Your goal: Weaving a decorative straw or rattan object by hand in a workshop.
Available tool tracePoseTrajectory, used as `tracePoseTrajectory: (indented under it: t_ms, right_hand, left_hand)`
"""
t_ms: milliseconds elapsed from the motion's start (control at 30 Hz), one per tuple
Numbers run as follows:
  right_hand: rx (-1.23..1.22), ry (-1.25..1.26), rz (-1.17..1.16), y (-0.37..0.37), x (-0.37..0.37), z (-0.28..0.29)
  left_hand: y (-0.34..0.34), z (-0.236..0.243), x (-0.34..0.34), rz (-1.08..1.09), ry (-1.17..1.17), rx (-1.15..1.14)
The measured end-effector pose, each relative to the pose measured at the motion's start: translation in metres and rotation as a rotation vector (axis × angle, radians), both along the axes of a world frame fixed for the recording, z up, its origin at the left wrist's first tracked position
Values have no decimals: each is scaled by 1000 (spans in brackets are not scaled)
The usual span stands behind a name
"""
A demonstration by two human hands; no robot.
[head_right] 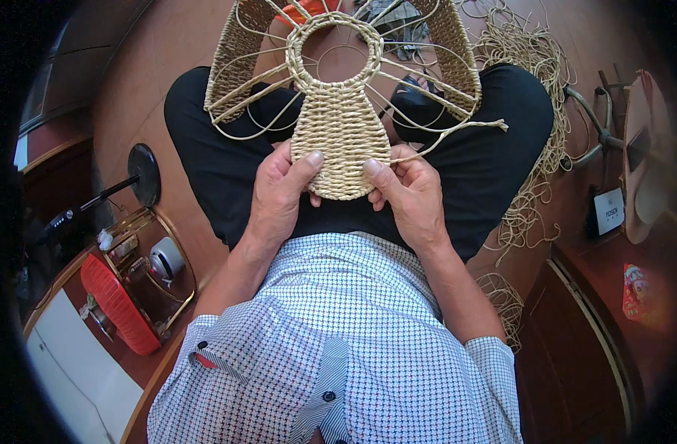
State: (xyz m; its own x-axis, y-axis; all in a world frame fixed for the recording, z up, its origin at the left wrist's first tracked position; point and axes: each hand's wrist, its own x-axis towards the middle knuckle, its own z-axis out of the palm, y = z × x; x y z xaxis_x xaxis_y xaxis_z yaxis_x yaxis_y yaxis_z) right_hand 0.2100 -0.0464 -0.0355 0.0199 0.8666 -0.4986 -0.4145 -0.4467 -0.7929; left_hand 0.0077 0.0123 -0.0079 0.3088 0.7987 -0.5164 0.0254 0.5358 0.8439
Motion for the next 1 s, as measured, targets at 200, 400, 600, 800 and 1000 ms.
tracePoseTrajectory:
  t_ms: [200,400,600,800,1000]
  right_hand:
    - [22,17,-23,-2,-2,-2]
    - [20,42,-35,-2,-4,-4]
    - [5,16,-60,-3,-5,-1]
    - [-57,33,-22,6,-5,7]
    - [-114,28,-7,19,-22,8]
  left_hand:
    - [3,2,-1,8,-41,-28]
    - [2,-1,-1,28,-72,-69]
    - [-5,-7,3,6,-24,28]
    - [-2,-10,-4,13,-87,24]
    - [-2,-17,-1,-2,-125,-78]
